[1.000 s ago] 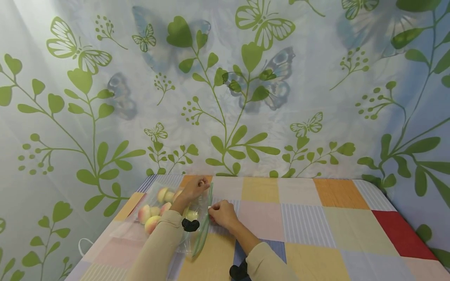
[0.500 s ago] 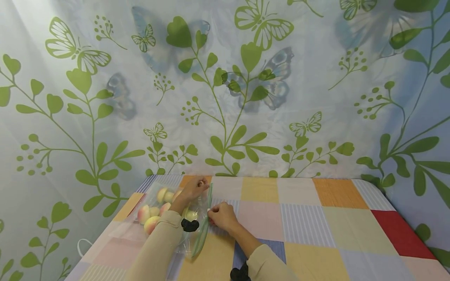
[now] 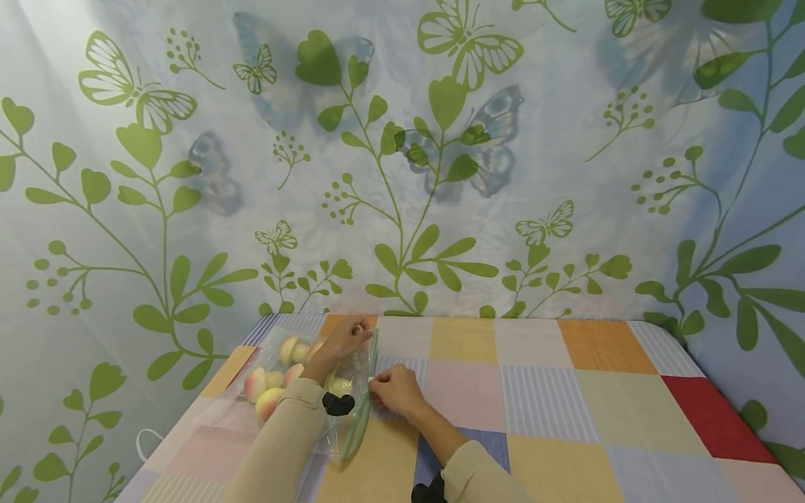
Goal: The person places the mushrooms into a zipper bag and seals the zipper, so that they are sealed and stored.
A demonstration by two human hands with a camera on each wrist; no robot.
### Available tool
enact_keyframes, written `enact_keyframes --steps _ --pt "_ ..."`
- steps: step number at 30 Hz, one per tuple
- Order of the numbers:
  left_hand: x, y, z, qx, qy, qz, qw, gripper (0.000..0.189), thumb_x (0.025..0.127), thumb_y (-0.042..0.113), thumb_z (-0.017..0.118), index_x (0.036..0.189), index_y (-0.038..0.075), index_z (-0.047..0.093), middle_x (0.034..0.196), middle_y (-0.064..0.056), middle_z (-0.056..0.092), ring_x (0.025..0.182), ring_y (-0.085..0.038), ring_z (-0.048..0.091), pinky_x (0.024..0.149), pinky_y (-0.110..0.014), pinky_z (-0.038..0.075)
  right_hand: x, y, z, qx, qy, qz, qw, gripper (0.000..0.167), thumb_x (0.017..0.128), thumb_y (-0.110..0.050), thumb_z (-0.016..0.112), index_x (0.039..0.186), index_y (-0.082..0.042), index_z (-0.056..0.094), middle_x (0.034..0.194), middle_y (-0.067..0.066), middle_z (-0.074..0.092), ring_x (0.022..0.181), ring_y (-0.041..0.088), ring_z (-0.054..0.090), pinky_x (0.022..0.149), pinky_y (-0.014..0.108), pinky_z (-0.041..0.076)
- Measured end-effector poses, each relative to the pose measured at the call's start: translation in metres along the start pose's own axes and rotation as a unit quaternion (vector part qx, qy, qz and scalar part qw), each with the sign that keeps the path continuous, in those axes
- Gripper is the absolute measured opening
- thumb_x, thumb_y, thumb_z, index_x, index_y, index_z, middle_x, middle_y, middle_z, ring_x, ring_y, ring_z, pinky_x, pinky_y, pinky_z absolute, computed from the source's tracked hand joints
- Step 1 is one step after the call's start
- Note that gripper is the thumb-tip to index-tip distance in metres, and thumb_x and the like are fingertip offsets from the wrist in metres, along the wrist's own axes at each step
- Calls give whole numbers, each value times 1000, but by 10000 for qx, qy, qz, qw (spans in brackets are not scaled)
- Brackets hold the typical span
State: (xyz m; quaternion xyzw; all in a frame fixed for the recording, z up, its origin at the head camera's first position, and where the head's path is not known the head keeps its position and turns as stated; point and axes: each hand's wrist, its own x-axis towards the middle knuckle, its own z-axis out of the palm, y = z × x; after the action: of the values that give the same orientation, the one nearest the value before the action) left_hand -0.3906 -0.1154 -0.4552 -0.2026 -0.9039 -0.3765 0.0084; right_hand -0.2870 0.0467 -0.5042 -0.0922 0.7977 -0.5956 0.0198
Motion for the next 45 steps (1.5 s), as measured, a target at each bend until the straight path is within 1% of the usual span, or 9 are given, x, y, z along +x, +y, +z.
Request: enact_keyframes --steps 5,10,12,17,22,30,34,41,45 --pt "2 -2 0 -70 -24 -6 10000 9 102 12 64 95 6 64 73 0 50 62 -14 45 57 -30 39 -3 -2 1 56 -18 37 10000 15 87 -6 67 83 3 79 66 7 70 56 15 67 54 29 56" --pt "2 -4 0 -99 -56 -41 9999 9 102 12 65 95 7 63 75 -1 51 62 -15 45 57 -30 39 -5 -3 2 144 -46 127 9998 15 87 -5 67 83 4 78 65 6 70 56 16 67 54 29 57" --pt "2 -5 0 -58 -47 16 10000 10 102 12 65 94 7 63 75 -1 52 62 -15 46 57 -30 40 -5 -4 3 146 -35 169 9997 14 87 -5 68 82 3 78 65 6 69 56 16 67 53 28 57" --pt "2 -4 -1 30 -21 103 9999 10 102 12 65 94 6 63 74 0 53 63 -14 47 57 -30 41 -6 -3 4 128 3 104 9999 14 85 -4 67 78 2 78 63 6 69 55 14 66 52 28 56" --pt "2 -2 -2 25 1 150 9999 10 101 9 65 92 5 62 73 0 51 62 -15 45 58 -31 39 -9 -4 6 20 18 59 10000 15 84 -4 67 74 0 77 61 5 68 54 13 65 50 27 54" --pt "3 -2 -1 119 32 114 9999 9 101 10 64 93 5 63 73 1 51 64 -14 46 59 -31 40 -13 -5 8 48 11 41 10000 14 84 -4 66 76 0 78 61 2 68 54 11 64 50 25 53" --pt "4 -2 -1 51 22 107 9999 9 102 10 64 95 4 62 72 1 49 63 -15 45 58 -30 39 -15 -6 8 16 9 14 10000 15 84 -4 66 75 0 78 59 1 67 53 10 62 49 24 52" --pt "3 -5 0 79 -41 101 9999 14 104 15 63 95 5 62 74 -1 50 62 -15 43 58 -31 39 -19 -7 8 -63 -48 53 10000 19 85 -4 66 69 -1 75 58 0 65 53 10 62 49 25 52" --pt "3 -6 -1 -24 -100 104 9999 16 105 17 62 95 5 61 74 -2 50 62 -16 44 58 -31 40 -20 -9 10 -28 -40 102 9999 19 85 -5 65 68 -2 75 58 0 65 52 10 61 49 25 52"
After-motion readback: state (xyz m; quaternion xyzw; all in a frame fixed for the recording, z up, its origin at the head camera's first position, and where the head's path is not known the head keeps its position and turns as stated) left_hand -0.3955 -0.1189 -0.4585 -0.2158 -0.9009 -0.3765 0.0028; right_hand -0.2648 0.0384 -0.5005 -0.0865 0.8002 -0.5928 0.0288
